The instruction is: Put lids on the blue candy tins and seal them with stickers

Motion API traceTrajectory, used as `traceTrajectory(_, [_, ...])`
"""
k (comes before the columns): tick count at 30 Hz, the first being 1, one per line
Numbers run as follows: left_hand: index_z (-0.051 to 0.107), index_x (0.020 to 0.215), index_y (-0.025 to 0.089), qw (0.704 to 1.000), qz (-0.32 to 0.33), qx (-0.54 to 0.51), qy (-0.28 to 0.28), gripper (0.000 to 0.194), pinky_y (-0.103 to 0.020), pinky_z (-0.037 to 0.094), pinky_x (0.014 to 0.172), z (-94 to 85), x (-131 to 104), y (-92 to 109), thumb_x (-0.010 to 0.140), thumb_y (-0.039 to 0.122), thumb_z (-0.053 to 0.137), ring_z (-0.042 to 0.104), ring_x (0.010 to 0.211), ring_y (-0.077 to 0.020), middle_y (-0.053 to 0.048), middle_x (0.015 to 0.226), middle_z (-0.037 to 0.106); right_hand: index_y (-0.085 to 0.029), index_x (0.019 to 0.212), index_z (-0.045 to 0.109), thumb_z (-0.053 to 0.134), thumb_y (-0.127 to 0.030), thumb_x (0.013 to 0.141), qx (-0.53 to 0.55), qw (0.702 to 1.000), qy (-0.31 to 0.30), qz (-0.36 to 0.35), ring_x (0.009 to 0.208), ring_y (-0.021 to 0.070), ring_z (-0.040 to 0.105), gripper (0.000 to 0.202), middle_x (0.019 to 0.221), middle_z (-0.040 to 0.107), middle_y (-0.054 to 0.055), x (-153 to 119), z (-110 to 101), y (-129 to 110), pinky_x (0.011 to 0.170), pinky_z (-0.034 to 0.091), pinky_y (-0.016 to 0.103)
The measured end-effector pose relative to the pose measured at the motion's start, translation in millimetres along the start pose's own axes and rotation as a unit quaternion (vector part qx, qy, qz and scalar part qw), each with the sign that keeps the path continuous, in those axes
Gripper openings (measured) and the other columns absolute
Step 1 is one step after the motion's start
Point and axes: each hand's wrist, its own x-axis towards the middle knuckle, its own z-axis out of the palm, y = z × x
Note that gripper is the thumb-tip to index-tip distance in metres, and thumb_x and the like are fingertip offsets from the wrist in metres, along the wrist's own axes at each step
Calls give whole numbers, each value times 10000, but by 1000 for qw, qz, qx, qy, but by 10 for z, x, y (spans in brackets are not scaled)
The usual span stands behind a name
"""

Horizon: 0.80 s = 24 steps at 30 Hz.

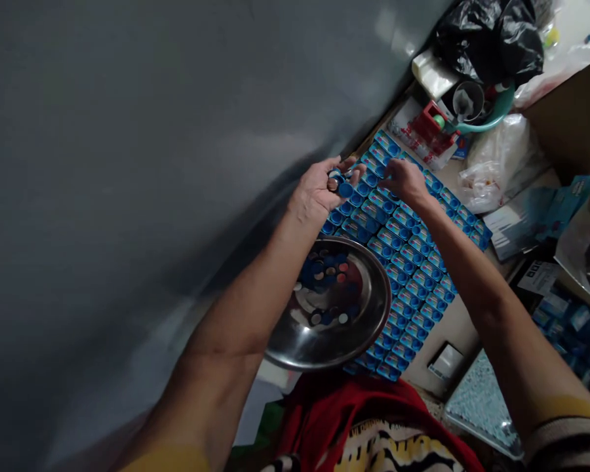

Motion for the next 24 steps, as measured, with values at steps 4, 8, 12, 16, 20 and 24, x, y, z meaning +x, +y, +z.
traceTrajectory(4, [692, 1279, 105, 999, 2, -34, 6, 297, -166, 609, 579, -57, -70, -104, 1059, 210, 521, 796, 749, -166, -119, 913, 778, -247, 1182, 817, 650, -301, 991, 14, 998, 55, 37, 915, 225, 707, 259, 1075, 757, 81, -1078, 124, 572, 800, 506, 309])
traceTrajectory(8, [686, 1249, 76, 999, -7, -41, 11, 290, -144, 592, 566, -40, -66, -221, 1067, 191, 492, 786, 702, -151, -119, 861, 767, -227, 1148, 841, 605, -252, 973, 69, 996, 39, 34, 971, 241, 717, 295, 1147, 739, 132, -1575, 467, 779, 828, 539, 320])
traceTrajectory(12, [701, 1259, 87, 999, -17, -41, 13, 288, -159, 597, 537, 26, -76, -274, 1040, 163, 530, 785, 680, -162, -100, 829, 769, -207, 979, 851, 601, -229, 900, 195, 976, 89, 33, 916, 218, 713, 264, 1035, 772, 103, -1402, 558, 733, 858, 563, 324])
traceTrajectory(16, [717, 1220, 79, 999, -16, -37, 20, 282, -170, 607, 540, 63, -60, -221, 1045, 158, 509, 790, 692, -175, -100, 802, 759, -174, 1084, 838, 596, -237, 829, 279, 942, 146, 115, 747, 188, 667, 357, 833, 763, 29, -835, 262, 771, 715, 537, 288])
traceTrajectory(20, [725, 1184, 88, 999, -14, -42, 15, 261, -156, 599, 540, 99, 36, -134, 1055, 186, 520, 789, 705, -166, -109, 832, 762, -153, 1006, 856, 641, -219, 807, 164, 968, 152, 113, 851, 210, 709, 300, 927, 790, 64, -184, -71, 804, 825, 543, 315])
traceTrajectory(24, [734, 1195, 100, 999, -18, -37, -4, 250, -144, 597, 552, 164, 192, -101, 1024, 173, 567, 794, 722, -159, -120, 886, 776, -193, 977, 870, 683, -178, 803, 15, 994, 84, 64, 999, 240, 729, 256, 1075, 806, 84, 157, -118, 726, 929, 537, 328])
